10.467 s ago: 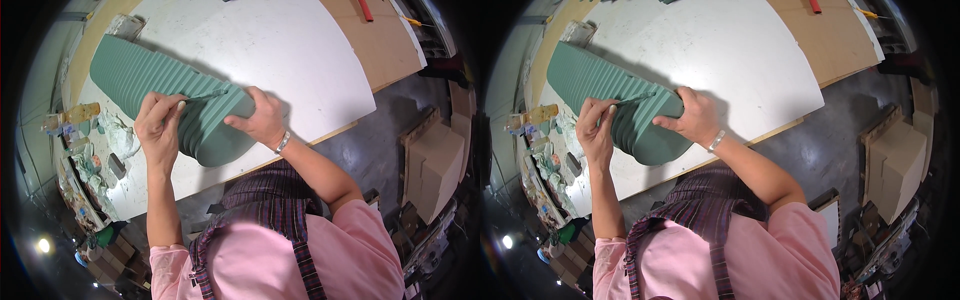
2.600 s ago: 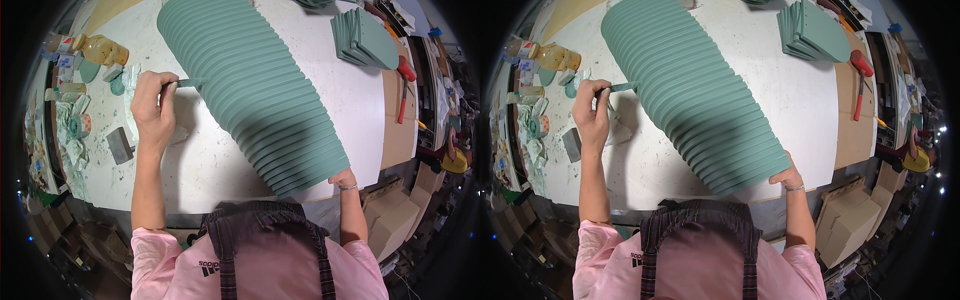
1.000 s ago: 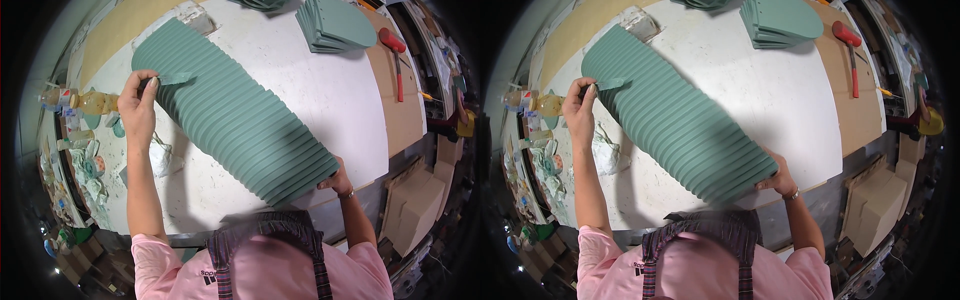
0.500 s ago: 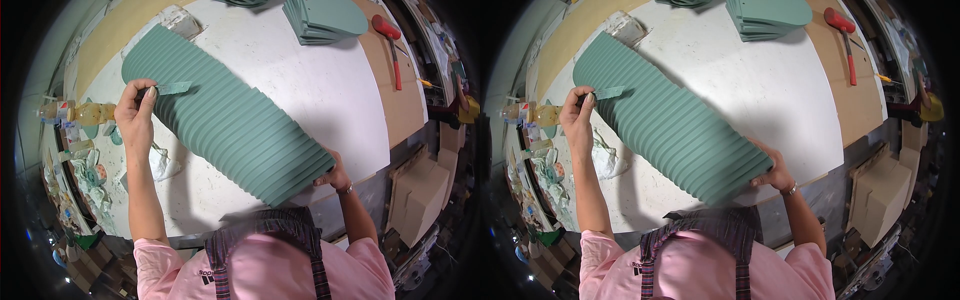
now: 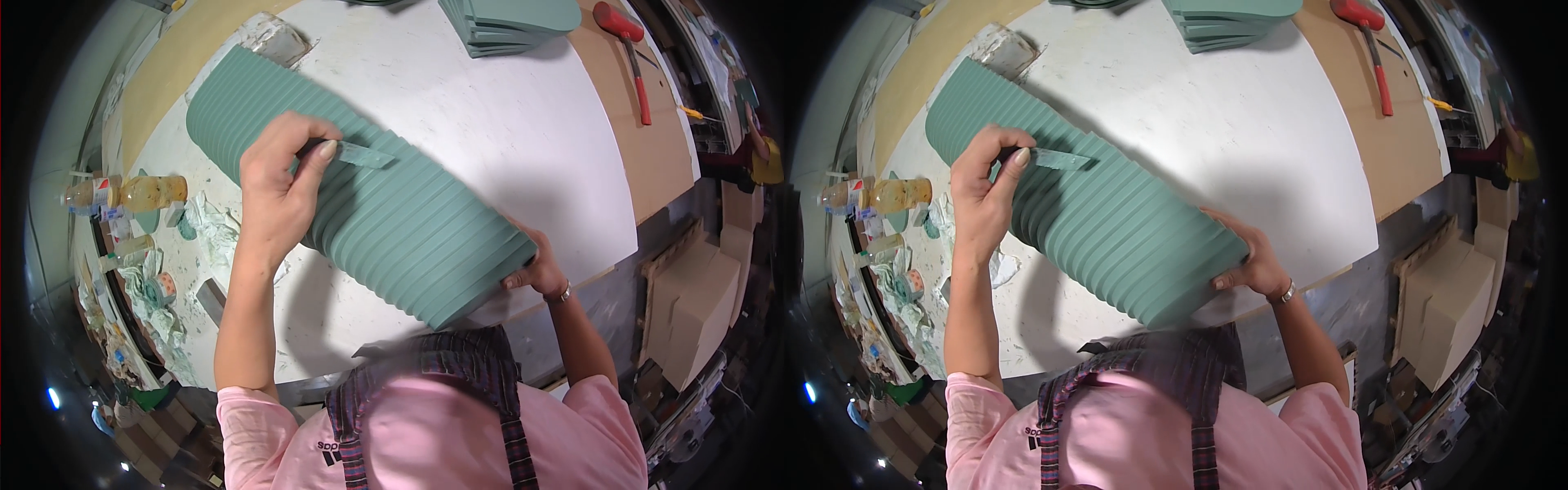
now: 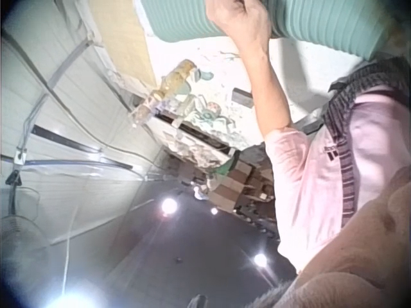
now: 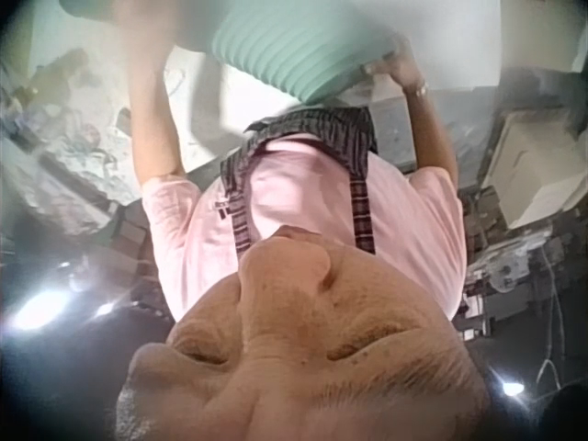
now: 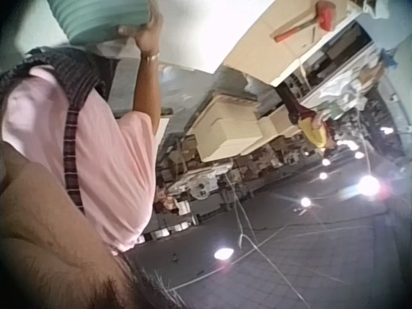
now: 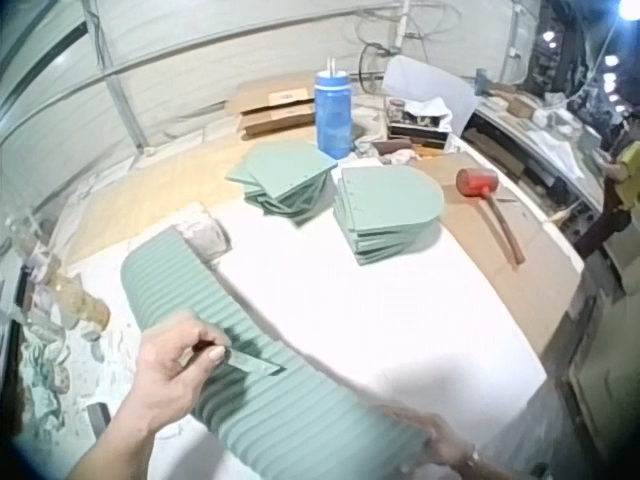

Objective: The person sands the edges of a stack of green furniture components using a sanding block and wipes the surfaces with a white cloth.

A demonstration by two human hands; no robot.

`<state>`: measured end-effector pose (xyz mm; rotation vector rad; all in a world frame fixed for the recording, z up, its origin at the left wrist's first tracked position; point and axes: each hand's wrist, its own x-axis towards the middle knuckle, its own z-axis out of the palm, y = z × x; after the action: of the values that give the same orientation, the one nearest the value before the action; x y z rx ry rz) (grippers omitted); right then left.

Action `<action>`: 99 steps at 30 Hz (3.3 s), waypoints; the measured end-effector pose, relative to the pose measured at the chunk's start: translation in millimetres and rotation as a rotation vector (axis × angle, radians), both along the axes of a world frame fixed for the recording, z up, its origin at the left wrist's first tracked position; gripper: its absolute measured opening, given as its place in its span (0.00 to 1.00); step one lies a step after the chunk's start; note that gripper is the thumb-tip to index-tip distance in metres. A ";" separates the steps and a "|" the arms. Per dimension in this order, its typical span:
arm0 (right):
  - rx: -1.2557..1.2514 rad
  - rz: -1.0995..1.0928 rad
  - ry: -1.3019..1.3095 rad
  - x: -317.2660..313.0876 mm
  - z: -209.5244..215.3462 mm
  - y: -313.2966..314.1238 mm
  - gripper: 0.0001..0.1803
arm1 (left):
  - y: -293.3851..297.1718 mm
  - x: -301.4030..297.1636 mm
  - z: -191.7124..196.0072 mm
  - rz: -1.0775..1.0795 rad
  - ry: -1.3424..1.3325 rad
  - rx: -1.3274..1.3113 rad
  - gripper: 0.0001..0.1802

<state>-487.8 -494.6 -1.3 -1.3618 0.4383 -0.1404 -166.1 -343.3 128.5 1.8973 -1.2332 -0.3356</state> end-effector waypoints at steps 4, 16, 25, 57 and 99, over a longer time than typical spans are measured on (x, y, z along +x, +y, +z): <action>0.030 -0.017 0.032 -1.7 2.6 0.7 0.55 | -20.4 -9.2 6.2 -0.047 -0.082 0.049 0.03; -0.063 0.005 0.045 5.7 13.4 -1.6 0.55 | -37.2 -17.8 13.2 -0.108 -0.228 0.128 0.07; -0.062 0.002 -0.012 7.1 12.7 -2.6 0.54 | -38.9 -21.9 14.5 -0.056 -0.234 0.117 0.07; -0.097 0.012 -0.022 6.1 8.8 -3.9 0.54 | -29.6 -32.5 9.6 -0.090 -0.401 0.022 0.08; -0.102 0.017 -0.025 5.5 8.3 -3.7 0.53 | -26.4 -36.4 7.4 -0.046 -0.375 -0.012 0.09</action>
<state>-482.3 -498.3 7.0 -1.4622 0.4032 -0.1680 -202.6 -369.7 135.9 1.9819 -1.5193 0.0074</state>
